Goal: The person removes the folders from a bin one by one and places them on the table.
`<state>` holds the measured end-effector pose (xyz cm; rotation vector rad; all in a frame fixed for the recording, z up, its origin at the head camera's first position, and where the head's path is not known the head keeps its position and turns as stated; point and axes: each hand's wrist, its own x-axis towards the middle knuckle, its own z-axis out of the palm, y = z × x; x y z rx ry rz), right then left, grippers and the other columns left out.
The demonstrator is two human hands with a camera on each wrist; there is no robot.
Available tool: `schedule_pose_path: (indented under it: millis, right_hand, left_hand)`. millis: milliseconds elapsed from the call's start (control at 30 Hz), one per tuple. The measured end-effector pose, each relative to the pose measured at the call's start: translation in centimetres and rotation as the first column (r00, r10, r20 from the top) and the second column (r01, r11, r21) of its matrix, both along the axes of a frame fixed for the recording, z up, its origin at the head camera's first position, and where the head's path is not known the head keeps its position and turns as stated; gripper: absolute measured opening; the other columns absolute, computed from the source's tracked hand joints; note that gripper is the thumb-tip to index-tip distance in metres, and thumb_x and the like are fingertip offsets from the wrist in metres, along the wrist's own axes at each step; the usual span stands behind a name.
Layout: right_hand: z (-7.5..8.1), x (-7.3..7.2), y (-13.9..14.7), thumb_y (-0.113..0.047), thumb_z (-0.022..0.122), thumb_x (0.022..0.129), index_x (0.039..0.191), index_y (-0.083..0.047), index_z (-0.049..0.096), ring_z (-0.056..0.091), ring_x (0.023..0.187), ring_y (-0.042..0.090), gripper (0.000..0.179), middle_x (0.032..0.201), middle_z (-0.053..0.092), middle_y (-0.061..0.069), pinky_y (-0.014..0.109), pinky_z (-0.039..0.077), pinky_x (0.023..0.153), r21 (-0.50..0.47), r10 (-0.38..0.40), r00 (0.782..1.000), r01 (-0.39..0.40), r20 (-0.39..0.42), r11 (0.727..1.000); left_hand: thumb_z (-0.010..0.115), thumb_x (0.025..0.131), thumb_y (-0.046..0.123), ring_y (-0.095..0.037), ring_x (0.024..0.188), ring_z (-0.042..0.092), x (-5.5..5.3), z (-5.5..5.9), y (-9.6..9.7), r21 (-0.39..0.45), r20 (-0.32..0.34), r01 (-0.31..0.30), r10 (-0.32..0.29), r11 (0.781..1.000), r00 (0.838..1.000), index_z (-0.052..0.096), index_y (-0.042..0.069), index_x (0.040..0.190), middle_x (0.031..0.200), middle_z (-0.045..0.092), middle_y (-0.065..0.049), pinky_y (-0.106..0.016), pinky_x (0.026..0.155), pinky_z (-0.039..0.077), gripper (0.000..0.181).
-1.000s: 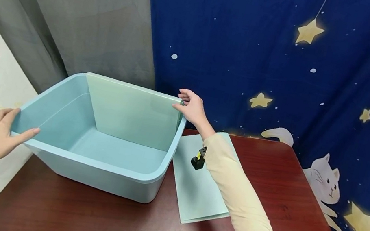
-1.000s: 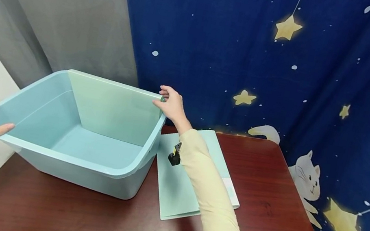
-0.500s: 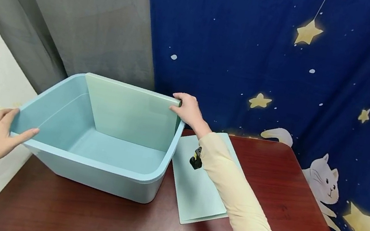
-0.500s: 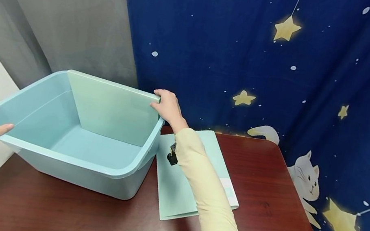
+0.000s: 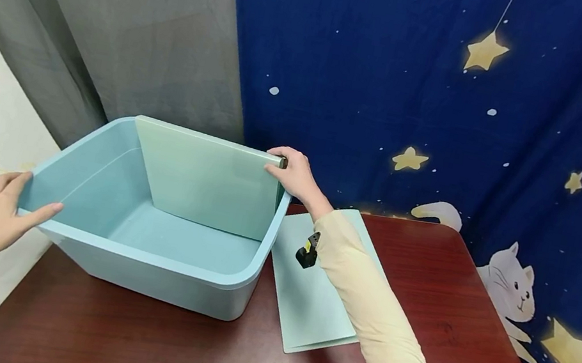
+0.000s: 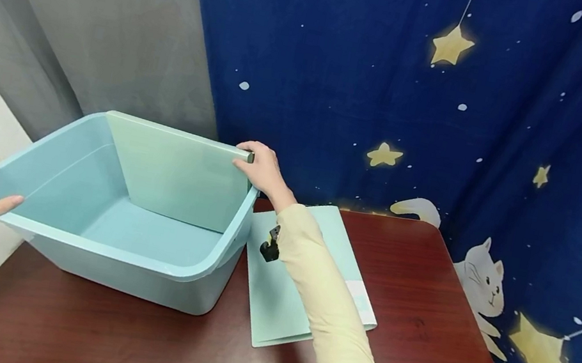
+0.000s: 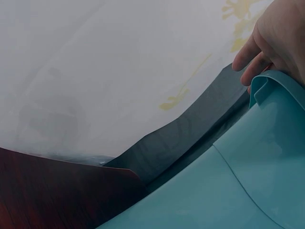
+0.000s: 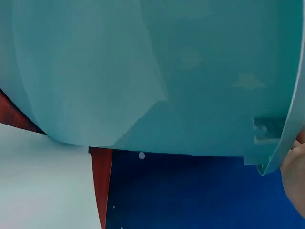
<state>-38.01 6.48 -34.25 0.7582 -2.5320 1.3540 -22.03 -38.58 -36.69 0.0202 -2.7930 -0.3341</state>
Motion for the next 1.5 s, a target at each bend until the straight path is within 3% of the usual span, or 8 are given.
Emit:
schedule_pose_path:
  millis: [267, 600, 1000, 1300, 1500]
  right_hand:
    - [0.1, 0.2, -0.3, -0.009, 0.065, 0.083, 0.111, -0.002, 0.062, 0.064, 0.084, 0.019, 0.029, 0.103, 0.065, 0.013, 0.026, 0.051, 0.07, -0.182, 0.004, 0.998, 0.009, 0.069, 0.983]
    - [1.2, 0.5, -0.4, -0.012, 0.069, 0.08, 0.114, -0.005, 0.063, 0.065, 0.088, 0.018, 0.035, 0.107, 0.065, 0.009, 0.03, 0.053, 0.074, -0.381, -0.051, 0.979, 0.124, 0.195, 0.916]
    - [3.6, 1.2, 0.0, -0.01, 0.069, 0.08, 0.114, -0.004, 0.063, 0.065, 0.084, 0.017, 0.036, 0.104, 0.066, 0.009, 0.031, 0.054, 0.07, -0.528, -0.037, 0.981, 0.133, 0.189, 0.839]
    - [5.0, 1.5, 0.3, -0.002, 0.066, 0.08, 0.112, 0.003, 0.062, 0.063, 0.08, 0.014, 0.032, 0.099, 0.065, 0.013, 0.029, 0.054, 0.073, -0.646, -0.037, 0.985, 0.139, 0.169, 0.75]
    - [5.8, 1.7, 0.6, 0.001, 0.066, 0.079, 0.112, 0.003, 0.062, 0.063, 0.08, 0.014, 0.032, 0.101, 0.065, 0.014, 0.029, 0.054, 0.075, -0.674, -0.033, 0.982, 0.15, 0.184, 0.724]
  left_hand:
    - [0.052, 0.084, 0.05, -0.053, 0.119, 0.024, -0.2, -0.1, -0.1, -0.001, 0.004, 0.001, -0.001, 1.0, 1.0, 0.022, -0.011, 0.138, 0.131, 0.028, -0.036, -0.067, 0.086, 0.026, 0.087]
    - [0.052, 0.084, 0.05, -0.053, 0.118, 0.025, -0.2, -0.1, -0.1, -0.002, -0.001, 0.002, -0.002, 1.0, 1.0, 0.023, -0.011, 0.138, 0.131, 0.029, -0.036, -0.066, 0.085, 0.027, 0.087]
    - [0.052, 0.084, 0.051, -0.052, 0.118, 0.025, 0.0, 0.0, -0.2, -0.007, 0.005, -0.003, 0.003, 1.0, 1.0, 0.022, -0.011, 0.138, 0.131, 0.029, -0.035, -0.066, 0.084, 0.027, 0.087]
    - [0.052, 0.083, 0.051, -0.051, 0.12, 0.025, 0.0, 0.0, -0.1, -0.004, 0.001, -0.005, 0.005, 1.0, 1.0, 0.023, -0.01, 0.138, 0.132, 0.029, -0.035, -0.067, 0.085, 0.027, 0.087]
    - [0.052, 0.083, 0.05, -0.051, 0.12, 0.024, 0.0, 0.1, 0.0, -0.003, 0.001, -0.004, 0.004, 1.0, 1.0, 0.023, -0.01, 0.139, 0.132, 0.029, -0.035, -0.067, 0.084, 0.027, 0.087]
